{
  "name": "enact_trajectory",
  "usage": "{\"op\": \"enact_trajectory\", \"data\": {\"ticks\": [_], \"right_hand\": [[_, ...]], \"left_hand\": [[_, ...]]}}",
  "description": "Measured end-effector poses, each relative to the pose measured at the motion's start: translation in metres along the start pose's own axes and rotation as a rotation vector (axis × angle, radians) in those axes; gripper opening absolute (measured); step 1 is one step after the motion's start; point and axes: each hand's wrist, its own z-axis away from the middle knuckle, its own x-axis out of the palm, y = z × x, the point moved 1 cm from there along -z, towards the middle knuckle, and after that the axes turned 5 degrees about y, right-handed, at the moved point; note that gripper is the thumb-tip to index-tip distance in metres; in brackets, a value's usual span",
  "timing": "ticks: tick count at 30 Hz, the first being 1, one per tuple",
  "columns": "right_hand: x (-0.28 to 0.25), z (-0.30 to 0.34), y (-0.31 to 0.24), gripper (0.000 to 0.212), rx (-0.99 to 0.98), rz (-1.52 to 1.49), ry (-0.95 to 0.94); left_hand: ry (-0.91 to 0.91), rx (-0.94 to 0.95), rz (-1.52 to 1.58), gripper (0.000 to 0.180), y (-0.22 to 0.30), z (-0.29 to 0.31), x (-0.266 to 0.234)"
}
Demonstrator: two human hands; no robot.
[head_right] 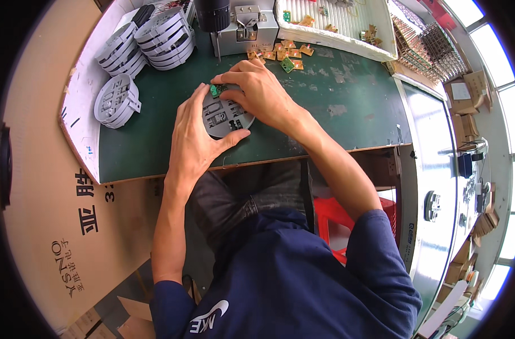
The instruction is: Assembling mechanical components into a circular housing base and securing them using an electric power screwdriver.
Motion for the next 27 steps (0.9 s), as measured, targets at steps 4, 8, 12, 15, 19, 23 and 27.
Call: {"op": "enact_trajectory", "data": {"ticks": [4, 8, 12, 15, 19, 23, 27], "right_hand": [[-0.003, -0.002, 0.001, 0.036, 0.009, -0.033, -0.018], [-0.010, 0.002, -0.001, 0.031, 0.161, -0.227, -0.011], [-0.012, 0.013, 0.002, 0.020, 0.000, -0.103, 0.000], [-0.010, 0.016, 0.002, 0.018, -0.004, -0.095, 0.021], [-0.017, 0.016, 0.002, 0.021, -0.033, -0.035, -0.035], [-0.030, -0.004, 0.003, 0.037, 0.064, -0.117, 0.113], [-0.058, -0.092, -0.028, 0.079, 0.051, -0.687, 0.392]], "left_hand": [[-0.021, 0.034, -0.104, 0.098, 0.003, -0.001, -0.002], [-0.028, 0.011, -0.127, 0.092, 0.005, 0.001, -0.001], [-0.038, 0.030, -0.165, 0.090, 0.007, 0.001, -0.001], [-0.043, 0.035, -0.188, 0.089, 0.009, 0.001, 0.000], [-0.045, 0.027, -0.194, 0.088, 0.008, 0.001, -0.001], [-0.042, 0.033, -0.210, 0.088, 0.007, 0.001, -0.002], [-0.047, 0.028, -0.184, 0.091, -0.001, 0.006, -0.002]]}}
